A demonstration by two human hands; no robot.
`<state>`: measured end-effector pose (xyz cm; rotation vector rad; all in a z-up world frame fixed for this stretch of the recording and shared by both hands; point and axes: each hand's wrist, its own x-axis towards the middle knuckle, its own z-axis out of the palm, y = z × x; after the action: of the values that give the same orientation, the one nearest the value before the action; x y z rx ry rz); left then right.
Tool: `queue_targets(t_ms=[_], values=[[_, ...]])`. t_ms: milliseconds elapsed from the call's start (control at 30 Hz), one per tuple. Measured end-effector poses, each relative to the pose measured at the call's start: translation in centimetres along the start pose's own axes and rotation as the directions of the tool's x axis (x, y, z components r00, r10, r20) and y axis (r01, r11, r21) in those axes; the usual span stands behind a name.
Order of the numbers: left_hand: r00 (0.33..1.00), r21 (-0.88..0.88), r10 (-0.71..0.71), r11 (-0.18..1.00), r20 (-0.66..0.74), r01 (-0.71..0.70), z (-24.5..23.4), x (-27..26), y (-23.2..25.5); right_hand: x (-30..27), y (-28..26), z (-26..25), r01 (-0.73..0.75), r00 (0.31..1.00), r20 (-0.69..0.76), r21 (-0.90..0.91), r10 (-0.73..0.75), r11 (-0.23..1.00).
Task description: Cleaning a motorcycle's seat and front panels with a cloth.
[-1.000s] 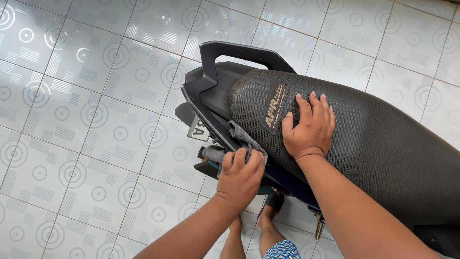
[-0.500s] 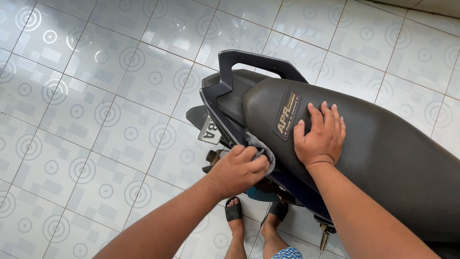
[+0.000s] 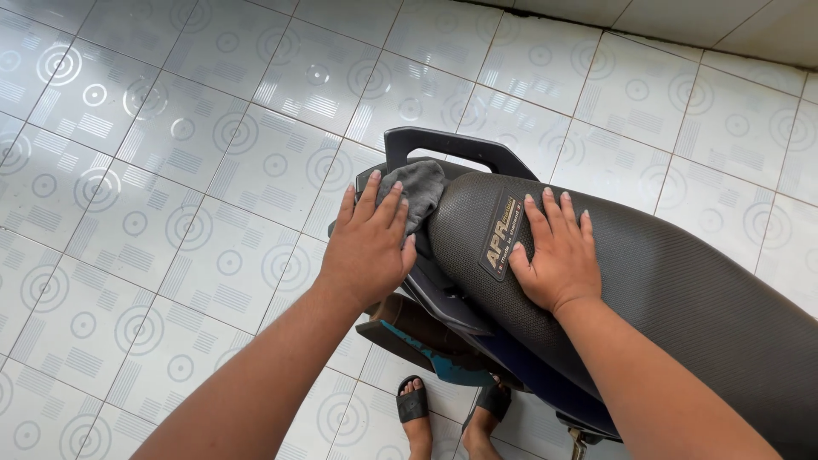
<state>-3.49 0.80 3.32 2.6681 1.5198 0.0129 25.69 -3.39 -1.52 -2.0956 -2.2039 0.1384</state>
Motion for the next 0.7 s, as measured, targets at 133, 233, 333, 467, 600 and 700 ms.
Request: queue_targets(t_ms=[133,233,333,467,600,700], values=[[0.995,0.074,-0.094,0.993,0.041,0.091,1.1,2.9,-0.9,0.4,-0.3,0.2,-0.001,1.000,0.009,0.057,0.000,0.998],[0.963,0.103,-0.209,0.976,0.169,0.194,0.0,7.0,-1.7,0.4,0.2,0.5,0.006,1.000,-0.006,0.037,-0.006,0.999],[0.904,-0.045,-0.307,0.941,0.297,0.334,-0.1,9.4,-2.1,0.5,0.3,0.6,0.020,1.000,-0.011,0.036,-0.020,0.999],[0.908,-0.004,-0.336,0.937,0.252,0.348,0.9,9.2,-2.0,0.4,0.1,0.4,0.008,1.000,-0.009,0.045,-0.008,0.999],[0.949,0.191,-0.119,0.980,0.291,0.064,0.4,4.6,-0.4,0.5,0.1,0.3,0.006,1.000,-0.024,0.065,-0.004,0.998],[0.952,0.192,-0.062,0.981,0.300,0.003,-2.0,2.6,1.4,0.4,0.1,0.5,0.005,1.000,-0.027,0.058,-0.004,0.998]])
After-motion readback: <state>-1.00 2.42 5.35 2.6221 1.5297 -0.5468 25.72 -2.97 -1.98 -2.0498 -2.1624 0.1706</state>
